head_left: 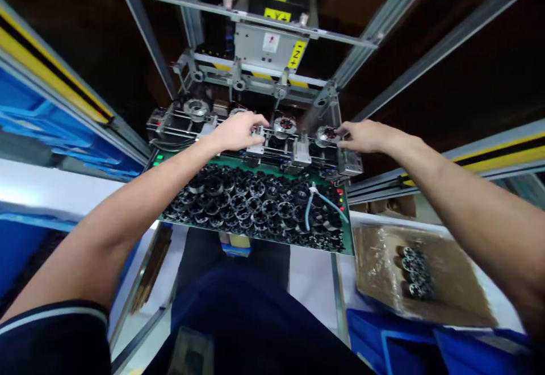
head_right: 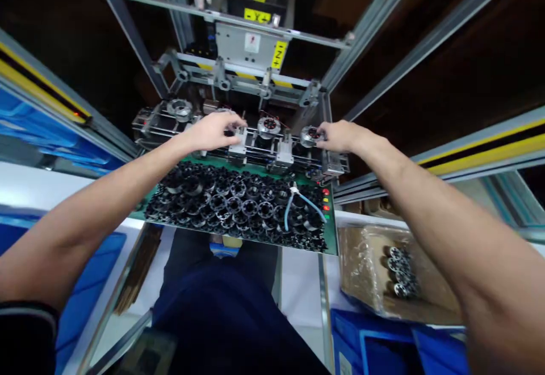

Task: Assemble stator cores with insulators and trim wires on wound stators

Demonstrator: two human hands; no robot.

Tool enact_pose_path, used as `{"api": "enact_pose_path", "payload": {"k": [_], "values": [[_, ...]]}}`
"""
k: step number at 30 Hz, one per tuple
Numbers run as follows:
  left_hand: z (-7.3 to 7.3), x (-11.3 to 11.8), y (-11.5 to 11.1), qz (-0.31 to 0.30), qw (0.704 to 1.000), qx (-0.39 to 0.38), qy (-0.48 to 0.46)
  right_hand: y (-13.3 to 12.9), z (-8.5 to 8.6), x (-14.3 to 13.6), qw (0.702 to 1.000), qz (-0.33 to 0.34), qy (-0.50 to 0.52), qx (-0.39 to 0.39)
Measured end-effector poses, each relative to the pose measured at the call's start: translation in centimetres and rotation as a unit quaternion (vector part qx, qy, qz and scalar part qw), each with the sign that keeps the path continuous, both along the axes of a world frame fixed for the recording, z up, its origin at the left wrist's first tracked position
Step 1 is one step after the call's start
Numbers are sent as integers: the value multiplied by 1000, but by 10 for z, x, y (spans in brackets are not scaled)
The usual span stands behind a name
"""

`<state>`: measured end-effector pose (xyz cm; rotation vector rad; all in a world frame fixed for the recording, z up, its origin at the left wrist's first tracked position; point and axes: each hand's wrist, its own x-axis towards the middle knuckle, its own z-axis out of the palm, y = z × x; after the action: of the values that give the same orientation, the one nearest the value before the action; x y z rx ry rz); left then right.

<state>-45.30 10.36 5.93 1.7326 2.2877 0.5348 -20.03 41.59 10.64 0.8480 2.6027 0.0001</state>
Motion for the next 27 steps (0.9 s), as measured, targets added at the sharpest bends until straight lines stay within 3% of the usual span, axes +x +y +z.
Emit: {"api": "enact_pose_path", "payload": {"k": [3, 6, 9, 12, 16, 19, 23, 25, 27], "values": [[-5, 17, 100, 26, 997, -63, 36, 27, -18, -2, 999, -32, 31, 12], [-21, 32, 161, 68, 990, -111, 62, 41, -44, -9, 998, -57, 28, -22], [-39, 39, 190, 112, 979, -139, 102, 48, -68, -17, 994, -84, 1, -67], [-51, 39, 205, 123, 970, -178, 114, 53, -84, -26, 989, -107, -15, -105], [-51, 33, 219, 117, 962, -232, 89, 57, -92, -36, 980, -136, -28, -140], [-28, 26, 230, 100, 965, -226, 85, 58, -93, -40, 977, -149, -33, -146], [31, 14, 224, 44, 984, -141, 102, 55, -93, -38, 979, -152, -23, -137], [61, 5, 198, 4, 989, -94, 109, 52, -90, -35, 981, -146, -7, -131], [81, -9, 149, -18, 990, -88, 111, 48, -81, -31, 984, -121, 37, -128]]}}
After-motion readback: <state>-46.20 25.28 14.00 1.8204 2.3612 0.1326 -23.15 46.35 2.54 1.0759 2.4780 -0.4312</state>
